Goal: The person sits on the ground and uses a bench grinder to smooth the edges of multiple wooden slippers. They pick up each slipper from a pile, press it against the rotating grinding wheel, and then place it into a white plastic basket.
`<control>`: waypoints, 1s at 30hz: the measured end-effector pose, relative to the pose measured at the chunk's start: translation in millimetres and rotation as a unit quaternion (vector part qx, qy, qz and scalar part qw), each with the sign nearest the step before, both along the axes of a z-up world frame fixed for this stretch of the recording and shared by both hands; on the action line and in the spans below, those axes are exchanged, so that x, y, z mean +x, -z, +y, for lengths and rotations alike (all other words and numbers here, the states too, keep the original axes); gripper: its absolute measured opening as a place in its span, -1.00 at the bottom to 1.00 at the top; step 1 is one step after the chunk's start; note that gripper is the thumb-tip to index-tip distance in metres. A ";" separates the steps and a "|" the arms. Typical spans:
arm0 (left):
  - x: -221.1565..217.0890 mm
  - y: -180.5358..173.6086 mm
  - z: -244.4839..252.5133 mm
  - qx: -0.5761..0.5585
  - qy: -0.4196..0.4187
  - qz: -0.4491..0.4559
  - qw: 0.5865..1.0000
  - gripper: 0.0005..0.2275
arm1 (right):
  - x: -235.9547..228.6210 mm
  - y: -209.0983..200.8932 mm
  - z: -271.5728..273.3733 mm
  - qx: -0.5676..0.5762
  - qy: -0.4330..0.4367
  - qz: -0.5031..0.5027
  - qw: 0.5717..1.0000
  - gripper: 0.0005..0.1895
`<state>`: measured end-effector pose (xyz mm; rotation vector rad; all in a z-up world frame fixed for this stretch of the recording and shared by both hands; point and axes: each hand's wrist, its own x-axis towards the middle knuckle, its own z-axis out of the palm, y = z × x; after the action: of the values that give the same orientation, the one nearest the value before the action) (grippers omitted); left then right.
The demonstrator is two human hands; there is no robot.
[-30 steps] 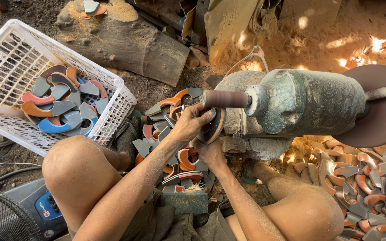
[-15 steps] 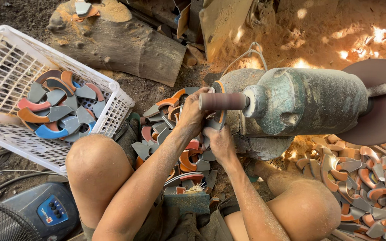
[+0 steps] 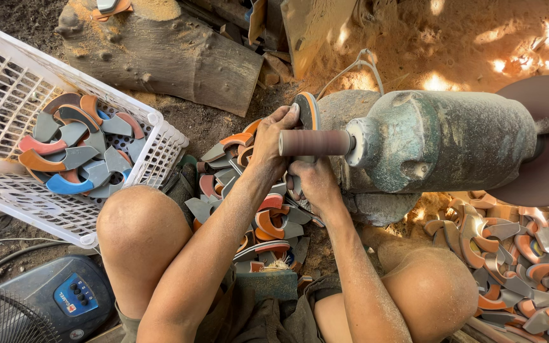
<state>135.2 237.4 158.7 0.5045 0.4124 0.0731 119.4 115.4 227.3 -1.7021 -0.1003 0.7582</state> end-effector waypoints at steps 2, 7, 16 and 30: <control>3.6 1.8 -0.7 -0.006 -0.013 0.003 1.000 -0.81 | 4.0 0.4 0.7 0.013 -0.001 0.007 1.000 -0.90; 4.3 1.3 0.5 0.012 -0.020 -0.002 1.000 -0.81 | 4.8 9.5 -0.2 0.005 0.005 0.019 1.000 -0.88; -28.8 13.3 -5.2 0.127 0.036 -0.034 0.991 -0.83 | -35.7 43.3 -12.1 0.008 -0.032 -0.131 0.991 -0.84; -75.2 -18.9 -10.5 0.283 0.149 0.030 0.947 -0.79 | -79.9 49.6 -19.2 0.053 -0.021 -0.127 0.990 -0.88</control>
<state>60.0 226.9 177.6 1.1335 0.3673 -0.1206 39.5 96.2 177.7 -1.6919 -0.3473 0.5538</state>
